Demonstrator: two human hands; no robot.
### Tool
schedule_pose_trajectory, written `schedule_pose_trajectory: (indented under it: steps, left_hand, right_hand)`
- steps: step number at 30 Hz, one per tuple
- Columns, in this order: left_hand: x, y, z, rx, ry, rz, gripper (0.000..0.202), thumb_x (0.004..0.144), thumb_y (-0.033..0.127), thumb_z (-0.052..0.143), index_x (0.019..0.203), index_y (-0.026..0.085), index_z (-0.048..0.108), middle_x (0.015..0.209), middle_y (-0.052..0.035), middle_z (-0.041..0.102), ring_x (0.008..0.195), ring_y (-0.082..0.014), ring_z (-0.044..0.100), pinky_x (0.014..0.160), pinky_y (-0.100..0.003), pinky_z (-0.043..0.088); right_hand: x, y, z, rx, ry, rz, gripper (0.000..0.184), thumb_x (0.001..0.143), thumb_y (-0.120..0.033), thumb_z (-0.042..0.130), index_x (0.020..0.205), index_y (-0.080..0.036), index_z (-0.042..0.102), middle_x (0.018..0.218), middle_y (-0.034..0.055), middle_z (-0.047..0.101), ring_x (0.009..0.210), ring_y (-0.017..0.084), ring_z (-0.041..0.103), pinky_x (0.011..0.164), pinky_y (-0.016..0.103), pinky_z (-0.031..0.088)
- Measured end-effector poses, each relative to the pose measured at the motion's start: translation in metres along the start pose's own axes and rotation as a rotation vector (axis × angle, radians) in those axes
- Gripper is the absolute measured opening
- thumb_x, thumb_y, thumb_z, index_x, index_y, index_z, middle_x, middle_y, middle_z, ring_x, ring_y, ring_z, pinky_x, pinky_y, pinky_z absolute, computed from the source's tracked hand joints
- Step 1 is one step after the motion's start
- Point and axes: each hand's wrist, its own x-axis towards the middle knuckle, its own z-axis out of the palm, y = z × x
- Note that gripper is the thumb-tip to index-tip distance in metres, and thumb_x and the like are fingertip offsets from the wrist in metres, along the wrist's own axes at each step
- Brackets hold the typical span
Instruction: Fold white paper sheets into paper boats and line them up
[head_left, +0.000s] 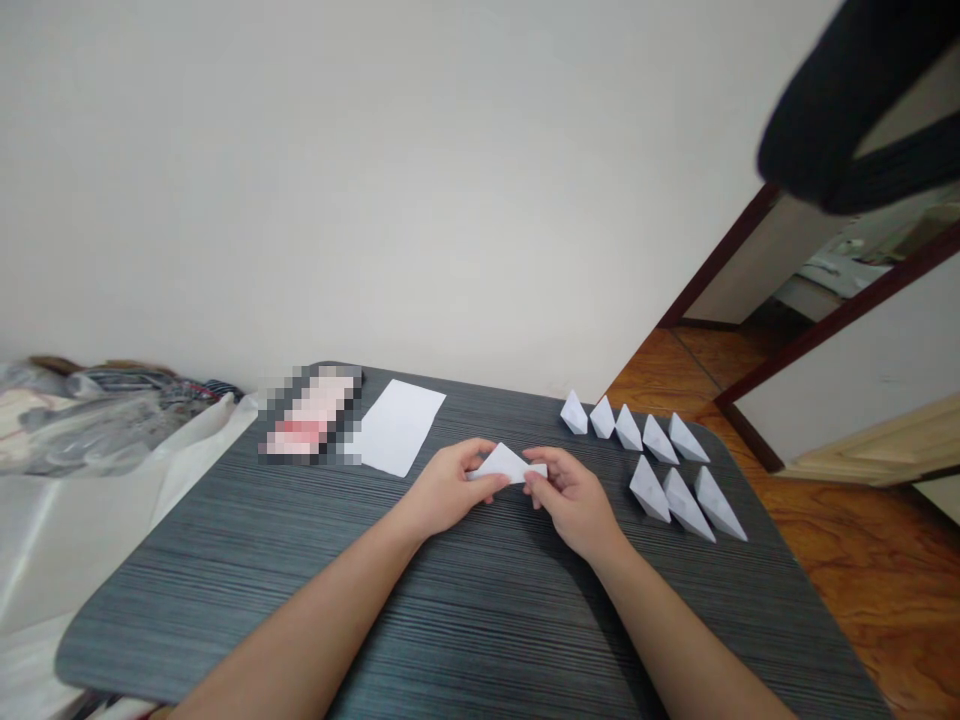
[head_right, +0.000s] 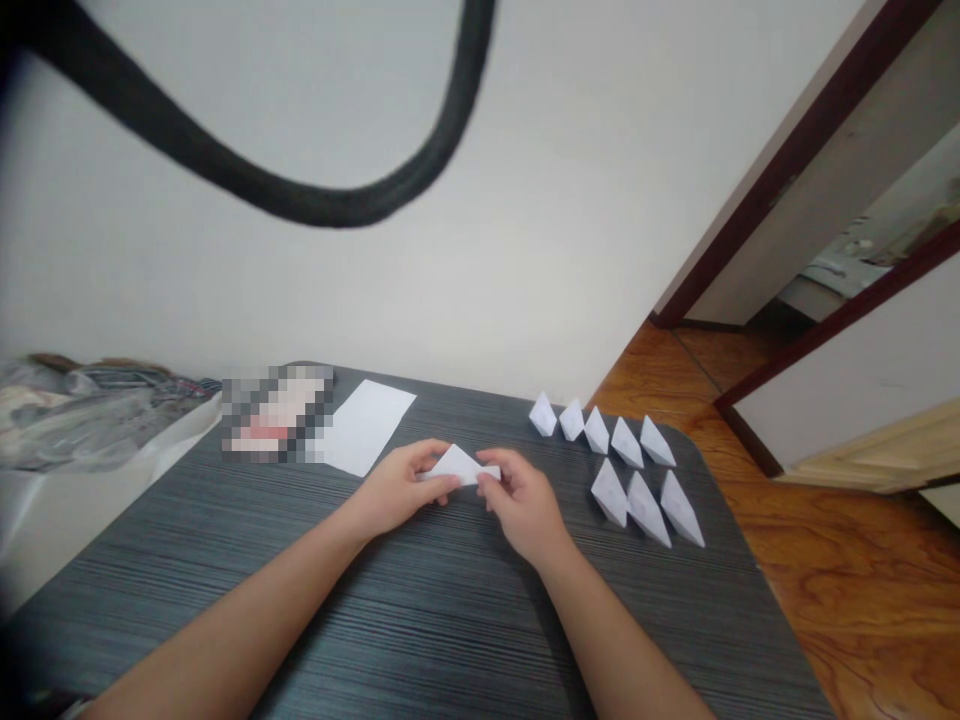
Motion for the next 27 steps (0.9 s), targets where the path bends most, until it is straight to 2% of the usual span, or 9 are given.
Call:
schedule_pose_trajectory:
  steps: [2, 4, 7, 10, 13, 21, 27]
  left_hand:
    - [-0.0009, 0.0016, -0.0005, 0.047, -0.026, 0.017, 0.018, 0.077, 0.029, 0.056, 0.087, 0.015, 0.062, 0.068, -0.0010, 0.063, 0.058, -0.0125, 0.057, 0.057, -0.023, 0.042]
    - [-0.0014, 0.0025, -0.0006, 0.069, -0.025, 0.026, 0.017, 0.079, 0.030, 0.053, 0.080, 0.015, 0.062, 0.062, -0.0002, 0.060, 0.057, -0.0124, 0.056, 0.057, -0.023, 0.042]
    - [-0.0014, 0.0027, -0.0002, 0.054, 0.009, 0.022, 0.018, 0.079, 0.031, 0.052, 0.079, 0.015, 0.060, 0.061, -0.0001, 0.060, 0.057, -0.0125, 0.056, 0.055, -0.022, 0.041]
    - [-0.0012, 0.0032, 0.0003, 0.013, 0.014, 0.016, 0.016, 0.079, 0.029, 0.053, 0.079, 0.015, 0.059, 0.062, 0.0000, 0.059, 0.057, -0.0120, 0.056, 0.055, -0.022, 0.042]
    - [-0.0011, 0.0038, 0.0006, -0.022, 0.005, 0.008, 0.014, 0.078, 0.027, 0.053, 0.080, 0.015, 0.059, 0.063, 0.0004, 0.059, 0.057, -0.0116, 0.056, 0.055, -0.022, 0.042]
    - [0.0004, 0.0003, 0.0009, -0.101, -0.042, 0.002, 0.012, 0.077, 0.024, 0.054, 0.084, 0.014, 0.057, 0.077, -0.0030, 0.063, 0.058, -0.0102, 0.056, 0.055, -0.022, 0.044]
    - [-0.0012, 0.0054, 0.0009, -0.091, -0.107, -0.023, 0.015, 0.075, 0.025, 0.057, 0.085, 0.013, 0.059, 0.079, -0.0043, 0.066, 0.056, -0.0098, 0.056, 0.052, -0.021, 0.042]
  right_hand:
    - [-0.0003, -0.0014, 0.0011, -0.007, -0.009, 0.000, 0.028, 0.081, -0.028, 0.057, 0.107, -0.018, 0.057, 0.068, 0.0007, 0.060, 0.054, 0.012, 0.055, 0.050, 0.024, 0.044]
    - [-0.0002, -0.0033, 0.0017, 0.016, -0.016, 0.006, 0.030, 0.081, -0.029, 0.057, 0.109, -0.018, 0.055, 0.068, 0.0003, 0.060, 0.052, 0.012, 0.054, 0.049, 0.024, 0.044]
    - [0.0005, -0.0053, 0.0011, 0.040, -0.015, 0.045, 0.030, 0.081, -0.032, 0.057, 0.108, -0.018, 0.055, 0.066, -0.0006, 0.060, 0.046, 0.010, 0.050, 0.043, 0.022, 0.040]
    - [0.0010, -0.0063, -0.0014, -0.019, -0.031, 0.081, 0.022, 0.083, -0.036, 0.054, 0.086, -0.016, 0.063, 0.059, -0.0001, 0.059, 0.042, 0.008, 0.046, 0.040, 0.021, 0.035]
    - [0.0010, -0.0071, -0.0036, -0.076, -0.043, 0.082, 0.030, 0.085, -0.038, 0.051, 0.071, -0.015, 0.064, 0.054, 0.0008, 0.058, 0.043, 0.009, 0.047, 0.041, 0.020, 0.034]
    - [0.0005, -0.0054, -0.0020, -0.061, -0.046, 0.087, 0.031, 0.085, -0.039, 0.050, 0.072, -0.016, 0.065, 0.054, 0.0007, 0.058, 0.043, 0.009, 0.046, 0.041, 0.020, 0.034]
    - [0.0008, -0.0048, -0.0032, -0.086, -0.078, 0.102, 0.032, 0.087, -0.038, 0.049, 0.069, -0.016, 0.064, 0.053, 0.0001, 0.058, 0.045, 0.009, 0.049, 0.044, 0.020, 0.036]
